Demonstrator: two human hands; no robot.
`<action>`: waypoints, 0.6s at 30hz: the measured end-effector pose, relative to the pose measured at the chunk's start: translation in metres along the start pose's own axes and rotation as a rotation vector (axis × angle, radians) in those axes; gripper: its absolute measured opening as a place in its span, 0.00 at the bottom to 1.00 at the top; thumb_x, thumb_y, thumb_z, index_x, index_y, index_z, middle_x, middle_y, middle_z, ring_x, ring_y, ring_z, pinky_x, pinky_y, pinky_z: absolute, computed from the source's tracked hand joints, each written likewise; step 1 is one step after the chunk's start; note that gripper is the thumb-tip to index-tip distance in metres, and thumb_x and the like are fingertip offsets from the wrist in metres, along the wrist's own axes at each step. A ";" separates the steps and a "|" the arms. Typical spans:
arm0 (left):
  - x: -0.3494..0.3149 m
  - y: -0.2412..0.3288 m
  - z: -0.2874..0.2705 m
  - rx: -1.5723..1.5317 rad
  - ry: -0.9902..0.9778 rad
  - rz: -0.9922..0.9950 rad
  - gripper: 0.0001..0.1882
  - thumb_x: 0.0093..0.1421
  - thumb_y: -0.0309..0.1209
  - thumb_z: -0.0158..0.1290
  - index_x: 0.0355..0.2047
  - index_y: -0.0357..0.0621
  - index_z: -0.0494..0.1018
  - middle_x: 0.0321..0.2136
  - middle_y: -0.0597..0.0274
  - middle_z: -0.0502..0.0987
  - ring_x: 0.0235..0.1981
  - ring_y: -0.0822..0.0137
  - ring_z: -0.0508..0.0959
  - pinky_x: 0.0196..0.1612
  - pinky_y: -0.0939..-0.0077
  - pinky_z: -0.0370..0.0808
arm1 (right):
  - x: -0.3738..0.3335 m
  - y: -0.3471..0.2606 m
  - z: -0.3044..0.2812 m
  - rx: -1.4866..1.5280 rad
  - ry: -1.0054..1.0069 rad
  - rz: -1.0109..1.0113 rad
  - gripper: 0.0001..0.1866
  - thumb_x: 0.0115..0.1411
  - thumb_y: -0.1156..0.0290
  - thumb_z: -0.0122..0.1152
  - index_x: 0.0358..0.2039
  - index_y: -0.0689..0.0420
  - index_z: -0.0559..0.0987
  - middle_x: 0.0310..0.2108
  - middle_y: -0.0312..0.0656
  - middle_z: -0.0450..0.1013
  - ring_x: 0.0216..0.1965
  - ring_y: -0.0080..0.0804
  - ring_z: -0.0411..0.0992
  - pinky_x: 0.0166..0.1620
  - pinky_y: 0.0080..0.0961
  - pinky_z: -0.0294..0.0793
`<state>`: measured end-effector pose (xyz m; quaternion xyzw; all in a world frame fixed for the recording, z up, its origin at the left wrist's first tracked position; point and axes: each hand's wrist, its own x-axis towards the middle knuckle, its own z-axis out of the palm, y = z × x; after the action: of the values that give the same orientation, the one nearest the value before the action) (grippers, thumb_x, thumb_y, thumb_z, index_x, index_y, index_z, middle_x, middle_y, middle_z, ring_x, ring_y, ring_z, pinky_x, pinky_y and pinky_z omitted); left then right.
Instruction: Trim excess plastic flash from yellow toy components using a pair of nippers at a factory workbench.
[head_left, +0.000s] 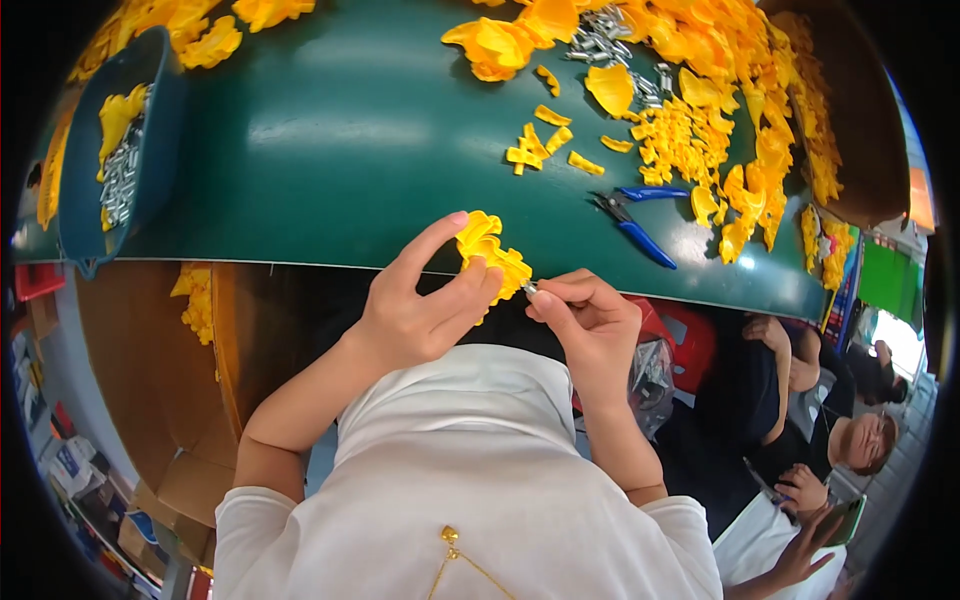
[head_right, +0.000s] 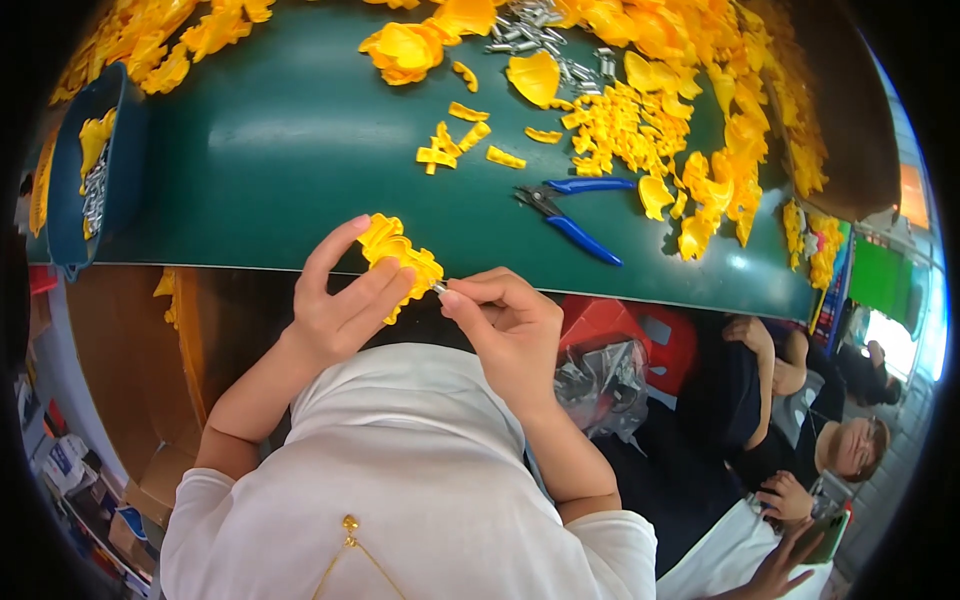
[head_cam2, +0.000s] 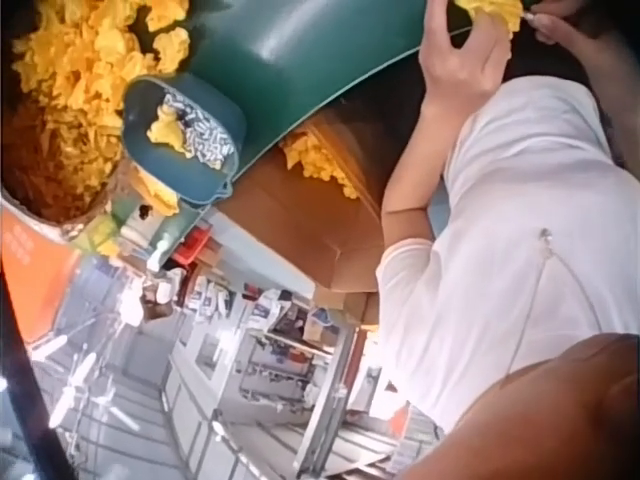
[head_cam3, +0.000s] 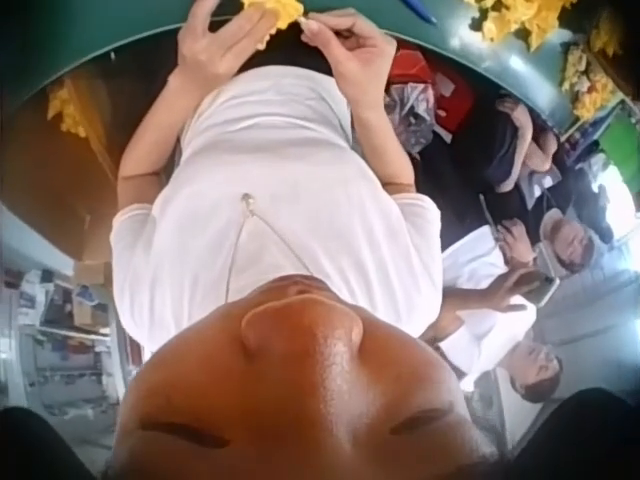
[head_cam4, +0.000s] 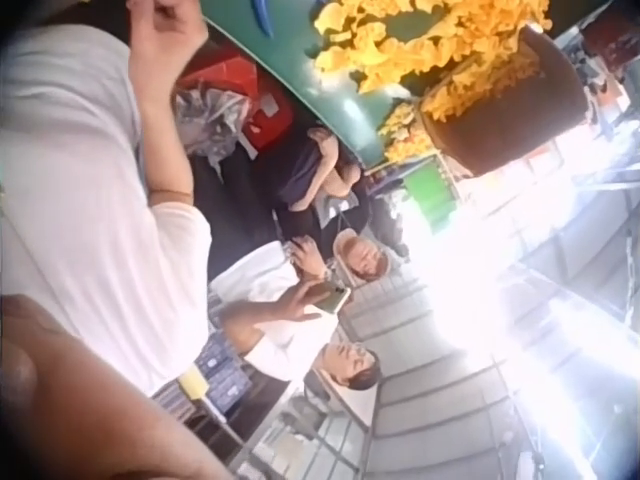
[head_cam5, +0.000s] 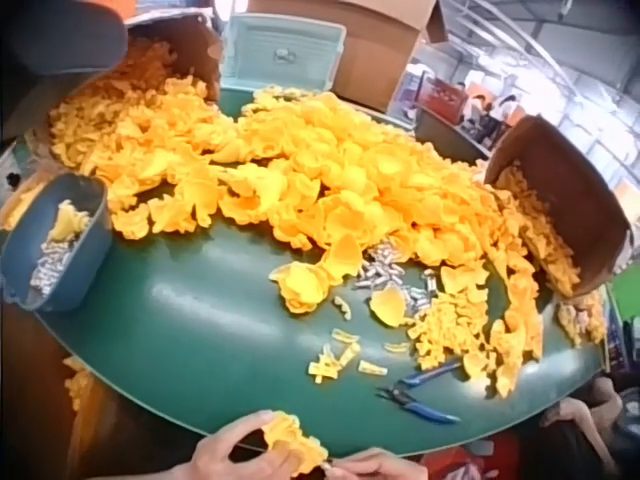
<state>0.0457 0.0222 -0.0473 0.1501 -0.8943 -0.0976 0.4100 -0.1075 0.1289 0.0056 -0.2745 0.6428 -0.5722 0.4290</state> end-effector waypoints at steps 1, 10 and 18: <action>0.000 0.000 -0.001 0.002 -0.006 -0.007 0.15 0.41 0.24 0.60 0.33 0.42 0.79 0.35 0.67 0.74 0.47 0.47 0.74 0.42 0.70 0.80 | -0.001 0.000 0.002 -0.016 0.009 0.012 0.04 0.55 0.82 0.60 0.32 0.68 0.77 0.31 0.44 0.74 0.30 0.26 0.75 0.36 0.20 0.79; 0.006 -0.003 0.004 -0.014 0.067 0.043 0.13 0.40 0.24 0.59 0.30 0.42 0.80 0.33 0.66 0.76 0.43 0.46 0.76 0.41 0.67 0.80 | -0.007 0.008 0.017 -0.003 0.149 0.032 0.03 0.56 0.81 0.61 0.31 0.67 0.77 0.29 0.41 0.74 0.30 0.23 0.74 0.34 0.17 0.76; 0.003 0.000 -0.006 0.005 -0.048 -0.054 0.15 0.39 0.24 0.59 0.32 0.41 0.79 0.35 0.63 0.77 0.46 0.48 0.72 0.44 0.63 0.74 | 0.020 -0.022 -0.010 -0.388 -0.069 0.082 0.06 0.57 0.76 0.61 0.30 0.66 0.78 0.21 0.37 0.73 0.23 0.19 0.71 0.27 0.15 0.71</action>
<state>0.0483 0.0209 -0.0408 0.1727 -0.8998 -0.1099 0.3852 -0.1287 0.1124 0.0215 -0.3451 0.7365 -0.4097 0.4130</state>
